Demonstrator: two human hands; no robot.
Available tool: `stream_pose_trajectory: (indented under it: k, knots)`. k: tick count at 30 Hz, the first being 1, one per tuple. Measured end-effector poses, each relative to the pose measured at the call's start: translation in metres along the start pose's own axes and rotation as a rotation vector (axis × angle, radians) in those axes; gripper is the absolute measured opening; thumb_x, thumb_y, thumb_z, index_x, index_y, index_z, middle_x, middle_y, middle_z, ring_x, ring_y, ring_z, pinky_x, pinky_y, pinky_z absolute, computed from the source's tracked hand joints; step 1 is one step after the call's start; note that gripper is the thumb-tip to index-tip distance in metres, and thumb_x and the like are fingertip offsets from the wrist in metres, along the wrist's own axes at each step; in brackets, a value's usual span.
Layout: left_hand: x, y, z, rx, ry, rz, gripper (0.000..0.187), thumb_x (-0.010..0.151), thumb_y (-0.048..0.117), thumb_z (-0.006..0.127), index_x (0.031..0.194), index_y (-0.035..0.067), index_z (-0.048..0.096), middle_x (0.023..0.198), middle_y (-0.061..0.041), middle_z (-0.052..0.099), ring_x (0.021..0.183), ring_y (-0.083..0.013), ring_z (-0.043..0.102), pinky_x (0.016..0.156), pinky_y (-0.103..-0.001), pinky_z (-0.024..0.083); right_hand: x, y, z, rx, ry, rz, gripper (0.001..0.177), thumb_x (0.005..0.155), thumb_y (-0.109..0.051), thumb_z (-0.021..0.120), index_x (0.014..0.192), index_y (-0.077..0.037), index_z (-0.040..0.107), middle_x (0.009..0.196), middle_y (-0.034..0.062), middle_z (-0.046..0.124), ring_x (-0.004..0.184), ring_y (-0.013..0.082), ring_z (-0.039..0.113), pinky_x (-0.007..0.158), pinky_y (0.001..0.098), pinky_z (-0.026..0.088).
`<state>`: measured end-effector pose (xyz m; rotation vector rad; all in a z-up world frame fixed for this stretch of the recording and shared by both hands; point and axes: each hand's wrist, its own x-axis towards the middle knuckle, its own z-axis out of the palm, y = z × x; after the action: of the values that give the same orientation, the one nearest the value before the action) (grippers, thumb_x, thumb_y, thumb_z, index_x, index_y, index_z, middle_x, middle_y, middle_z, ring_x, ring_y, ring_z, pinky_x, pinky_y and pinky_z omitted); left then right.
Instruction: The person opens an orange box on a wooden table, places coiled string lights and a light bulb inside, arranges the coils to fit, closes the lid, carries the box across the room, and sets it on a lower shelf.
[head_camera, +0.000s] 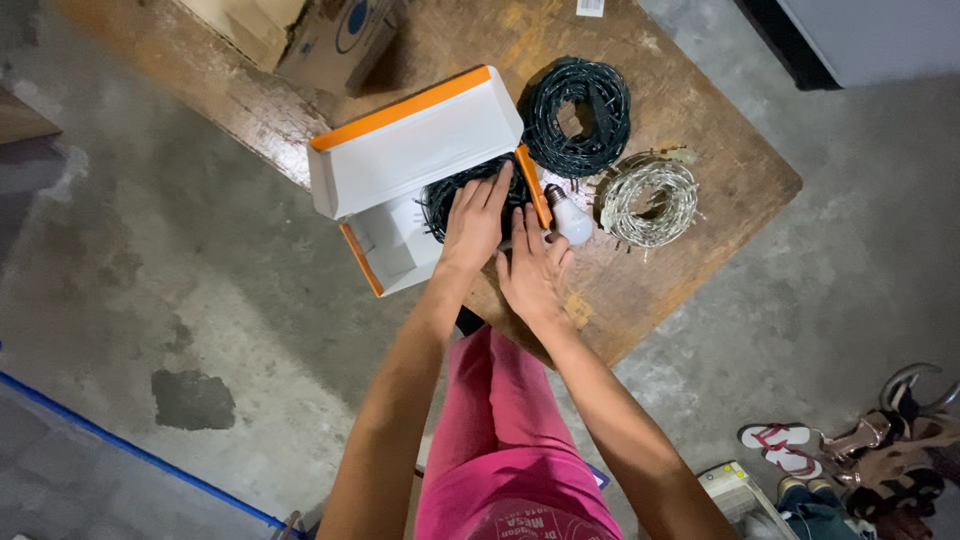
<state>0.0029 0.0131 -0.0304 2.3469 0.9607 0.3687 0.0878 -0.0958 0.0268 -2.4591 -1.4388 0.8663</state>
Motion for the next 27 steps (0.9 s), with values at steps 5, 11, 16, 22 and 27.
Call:
stream_pose_trajectory:
  k: [5,11,16,22,27]
  knots:
    - [-0.022,0.002,-0.033,0.116,0.002,-0.035,0.063,0.082,0.004,0.071,0.143,0.008,0.056,0.147,-0.014,0.051,0.137,-0.0365,0.045,0.114,-0.051,0.037,-0.003,-0.002,-0.001,0.131,0.135,-0.164,0.069,0.091,-0.016,0.069,0.151,0.006,0.042,0.163,0.0248,0.028,0.136,0.0489,0.035,0.114,0.0553,0.032]
    - [-0.027,-0.002,-0.054,0.056,-0.158,-0.163,0.097,0.064,0.017,0.088,0.150,0.005,0.044,0.158,-0.016,0.035,0.144,-0.0406,0.031,0.115,-0.056,0.030,0.019,-0.007,0.012,0.221,0.070,-0.243,0.076,0.088,-0.005,0.068,0.152,0.014,0.033,0.163,0.0332,0.021,0.145,0.0566,0.026,0.122,0.0577,0.026]
    - [-0.027,-0.006,-0.048,0.072,-0.225,-0.226,0.112,0.059,0.014,0.091,0.155,0.004,0.034,0.162,-0.012,0.031,0.147,-0.0412,0.028,0.117,-0.056,0.031,0.035,-0.009,0.015,0.150,-0.023,-0.225,0.091,0.079,-0.008,0.077,0.152,0.012,0.027,0.163,0.0338,0.014,0.143,0.0596,0.023,0.119,0.0568,0.027]
    - [-0.024,-0.013,-0.041,0.047,-0.247,-0.239,0.119,0.056,0.012,0.093,0.157,0.003,0.030,0.162,-0.012,0.029,0.146,-0.0416,0.029,0.122,-0.052,0.030,0.056,-0.007,0.015,0.154,-0.174,-0.086,0.111,0.072,-0.008,0.085,0.157,0.008,0.015,0.164,0.0341,0.006,0.141,0.0575,0.027,0.118,0.0531,0.032]
    - [-0.023,-0.019,-0.037,-0.022,-0.291,-0.303,0.117,0.060,0.003,0.091,0.159,0.007,0.028,0.165,-0.009,0.026,0.147,-0.0445,0.025,0.122,-0.048,0.031,0.066,-0.008,0.023,0.139,-0.181,-0.070,0.118,0.070,-0.009,0.088,0.156,0.011,0.011,0.161,0.0386,0.006,0.141,0.0592,0.025,0.118,0.0523,0.031]
